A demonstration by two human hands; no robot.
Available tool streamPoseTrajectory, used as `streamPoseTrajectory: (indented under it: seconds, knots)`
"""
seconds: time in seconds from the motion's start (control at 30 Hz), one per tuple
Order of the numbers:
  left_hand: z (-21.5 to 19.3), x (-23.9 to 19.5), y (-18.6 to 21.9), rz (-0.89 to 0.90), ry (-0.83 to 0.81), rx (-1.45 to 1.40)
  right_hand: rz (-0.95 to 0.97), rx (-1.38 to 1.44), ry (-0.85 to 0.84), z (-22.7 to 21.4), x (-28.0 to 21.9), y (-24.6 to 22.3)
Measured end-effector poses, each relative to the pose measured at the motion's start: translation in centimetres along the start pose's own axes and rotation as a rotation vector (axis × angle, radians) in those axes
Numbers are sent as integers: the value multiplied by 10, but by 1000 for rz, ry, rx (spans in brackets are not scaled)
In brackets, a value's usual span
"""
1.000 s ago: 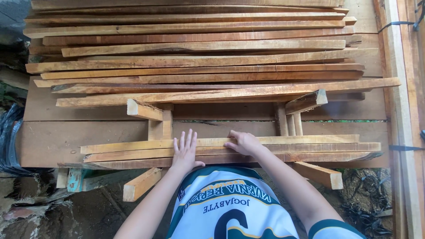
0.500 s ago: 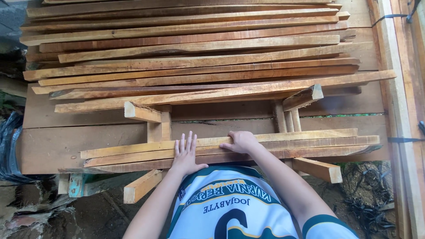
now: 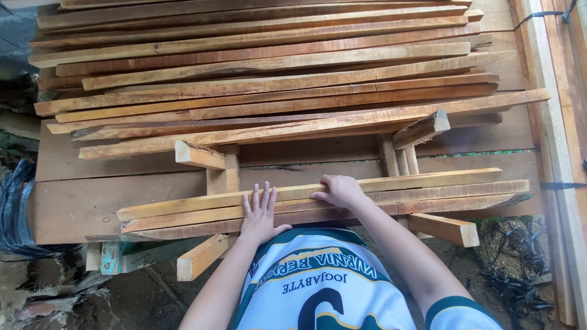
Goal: The person arranges long wooden planks on a wooden workbench. They pick up individual planks from a pile and place them horizontally across two wooden supports, stacking them one by one to form a neat pile.
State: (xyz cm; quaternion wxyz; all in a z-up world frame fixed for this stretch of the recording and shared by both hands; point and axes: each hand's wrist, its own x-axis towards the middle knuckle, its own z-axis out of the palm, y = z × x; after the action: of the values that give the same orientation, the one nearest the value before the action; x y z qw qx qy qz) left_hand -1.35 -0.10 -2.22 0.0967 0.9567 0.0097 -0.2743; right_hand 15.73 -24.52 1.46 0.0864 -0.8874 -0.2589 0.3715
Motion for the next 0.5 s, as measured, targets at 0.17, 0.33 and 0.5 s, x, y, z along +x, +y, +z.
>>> streamPoseTrajectory:
  seconds: [0.17, 0.33, 0.5]
  knots:
    - [33, 2, -10, 58, 42, 113, -75, -21, 143, 17, -2, 29]
    - [58, 5, -18, 138, 466, 229, -324, -73, 692, 26, -18, 63]
    - [57, 9, -19, 132, 475, 228, -308, -53, 711, 32, -19, 52]
